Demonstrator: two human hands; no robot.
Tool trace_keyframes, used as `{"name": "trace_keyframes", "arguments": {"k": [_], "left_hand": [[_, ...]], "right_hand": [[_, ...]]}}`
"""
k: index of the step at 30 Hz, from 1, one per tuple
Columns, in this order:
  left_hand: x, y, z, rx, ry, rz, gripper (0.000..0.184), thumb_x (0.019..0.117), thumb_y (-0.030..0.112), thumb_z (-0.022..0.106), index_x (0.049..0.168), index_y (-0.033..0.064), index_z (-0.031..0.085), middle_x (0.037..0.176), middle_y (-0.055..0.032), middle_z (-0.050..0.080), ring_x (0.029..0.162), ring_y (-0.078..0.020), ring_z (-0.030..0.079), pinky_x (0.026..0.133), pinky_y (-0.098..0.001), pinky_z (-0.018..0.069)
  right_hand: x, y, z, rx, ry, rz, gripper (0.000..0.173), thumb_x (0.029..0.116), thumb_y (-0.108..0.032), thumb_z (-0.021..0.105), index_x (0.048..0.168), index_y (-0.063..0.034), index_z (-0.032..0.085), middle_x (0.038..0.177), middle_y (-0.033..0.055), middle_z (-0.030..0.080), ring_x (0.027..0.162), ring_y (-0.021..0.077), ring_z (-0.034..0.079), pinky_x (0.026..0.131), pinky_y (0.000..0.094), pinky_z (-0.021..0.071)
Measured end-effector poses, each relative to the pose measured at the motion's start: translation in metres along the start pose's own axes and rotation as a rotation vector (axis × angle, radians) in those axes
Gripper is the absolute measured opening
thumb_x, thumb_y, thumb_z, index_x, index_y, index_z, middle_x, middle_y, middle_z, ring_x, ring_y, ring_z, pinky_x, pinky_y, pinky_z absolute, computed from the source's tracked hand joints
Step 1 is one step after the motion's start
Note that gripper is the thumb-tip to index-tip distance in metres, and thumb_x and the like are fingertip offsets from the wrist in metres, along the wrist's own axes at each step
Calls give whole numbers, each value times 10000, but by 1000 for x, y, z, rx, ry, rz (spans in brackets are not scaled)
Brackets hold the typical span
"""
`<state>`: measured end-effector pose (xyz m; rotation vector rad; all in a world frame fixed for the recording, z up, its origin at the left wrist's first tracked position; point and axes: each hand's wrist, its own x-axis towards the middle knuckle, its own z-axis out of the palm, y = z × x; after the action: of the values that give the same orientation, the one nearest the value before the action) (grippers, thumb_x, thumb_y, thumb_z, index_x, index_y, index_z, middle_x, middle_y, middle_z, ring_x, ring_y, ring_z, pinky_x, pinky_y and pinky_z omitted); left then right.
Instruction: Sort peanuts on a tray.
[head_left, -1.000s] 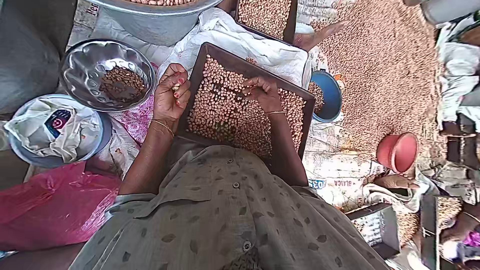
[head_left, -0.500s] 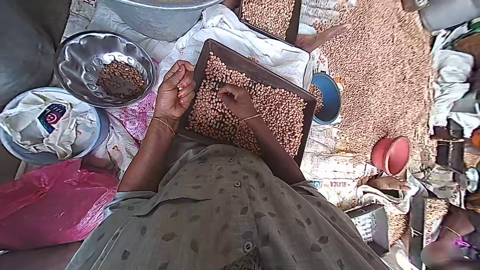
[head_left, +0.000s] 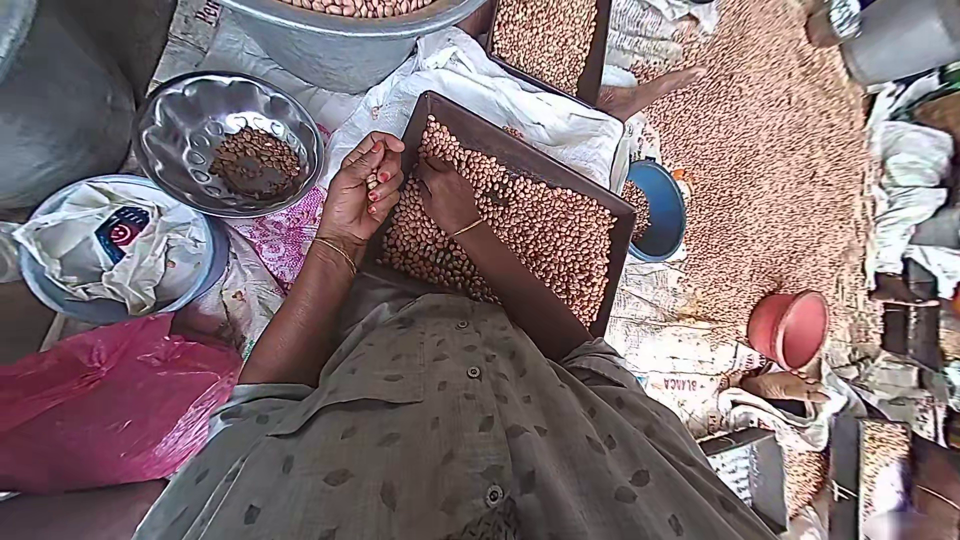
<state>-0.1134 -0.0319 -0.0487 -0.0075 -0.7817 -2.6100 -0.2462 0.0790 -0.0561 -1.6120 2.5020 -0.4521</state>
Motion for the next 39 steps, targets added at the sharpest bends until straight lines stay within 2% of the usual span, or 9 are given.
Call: {"name": "trace_keyframes", "arguments": {"k": [5, 11, 15, 19, 22, 25, 27, 33, 39], "left_hand": [[0, -2, 2, 12, 6, -11, 329, 1114, 173, 289, 1055, 112, 606, 688, 70, 521, 452, 12, 406, 395, -113, 337], [-2, -2, 7, 149, 49, -56, 430, 1124, 228, 219, 1149, 81, 622, 706, 62, 535, 455, -2, 410, 396, -124, 340], [1, -8, 15, 430, 92, -152, 547, 1127, 355, 118, 1289, 96, 571, 781, 51, 594, 451, 1, 397, 387, -125, 326], [1, -6, 13, 360, 66, -155, 579, 1123, 369, 81, 1153, 114, 600, 749, 52, 582, 450, 2, 394, 382, -127, 310], [-3, 0, 7, 95, 122, -75, 468, 1134, 265, 172, 1059, 114, 608, 706, 66, 534, 452, 14, 395, 389, -108, 322], [-3, 0, 1, -70, 108, -19, 367, 1122, 184, 231, 1032, 121, 581, 711, 65, 526, 454, 21, 419, 393, -95, 350], [-2, 0, -1, -79, 105, -9, 338, 1116, 163, 259, 1035, 123, 585, 717, 66, 537, 459, 24, 428, 396, -94, 356], [-1, 1, 1, -45, 100, -21, 289, 1108, 136, 314, 1033, 127, 592, 724, 73, 536, 454, 32, 420, 393, -87, 356], [-1, 0, 4, 17, 99, -19, 289, 1113, 138, 327, 1026, 124, 602, 707, 80, 526, 435, 40, 392, 378, -83, 341]], "right_hand": [[-9, -4, -8, -62, -115, -50, 244, 962, -17, 580, 1160, -32, 721, 1343, 157, 651, 1269, 366, 595, 946, 493, 543], [-17, 21, -2, 97, 198, -38, 195, 980, -83, 617, 1105, -23, 755, 1126, 166, 743, 1096, 358, 695, 898, 496, 565], [-19, 9, -36, 607, 428, -92, 203, 964, -17, 641, 1138, 56, 716, 1077, 161, 736, 941, 169, 719, 836, 292, 600], [-26, -18, -30, 777, 570, -100, 224, 991, 17, 570, 1176, 126, 633, 1054, 194, 696, 922, 171, 702, 825, 294, 604], [-39, -18, -10, 613, 292, -134, 201, 955, -36, 640, 1110, 88, 670, 1066, 195, 707, 1000, 245, 698, 875, 381, 587], [-58, -16, 7, 183, -205, -330, 337, 925, -228, 713, 1235, -95, 722, 1417, 146, 603, 1466, 370, 402, 1208, 645, 209], [-65, 1, 10, 101, -177, -335, 314, 905, -277, 742, 1192, -151, 755, 1408, 115, 615, 1491, 393, 359, 1210, 705, 114], [-89, 64, -26, 48, 44, 58, 257, 937, -158, 711, 1149, -15, 730, 1270, 240, 648, 1216, 427, 599, 1006, 548, 504], [-74, 38, -50, 587, -19, -71, 264, 964, -36, 604, 1202, 42, 688, 1290, 199, 652, 1089, 233, 679, 920, 344, 578]]}}
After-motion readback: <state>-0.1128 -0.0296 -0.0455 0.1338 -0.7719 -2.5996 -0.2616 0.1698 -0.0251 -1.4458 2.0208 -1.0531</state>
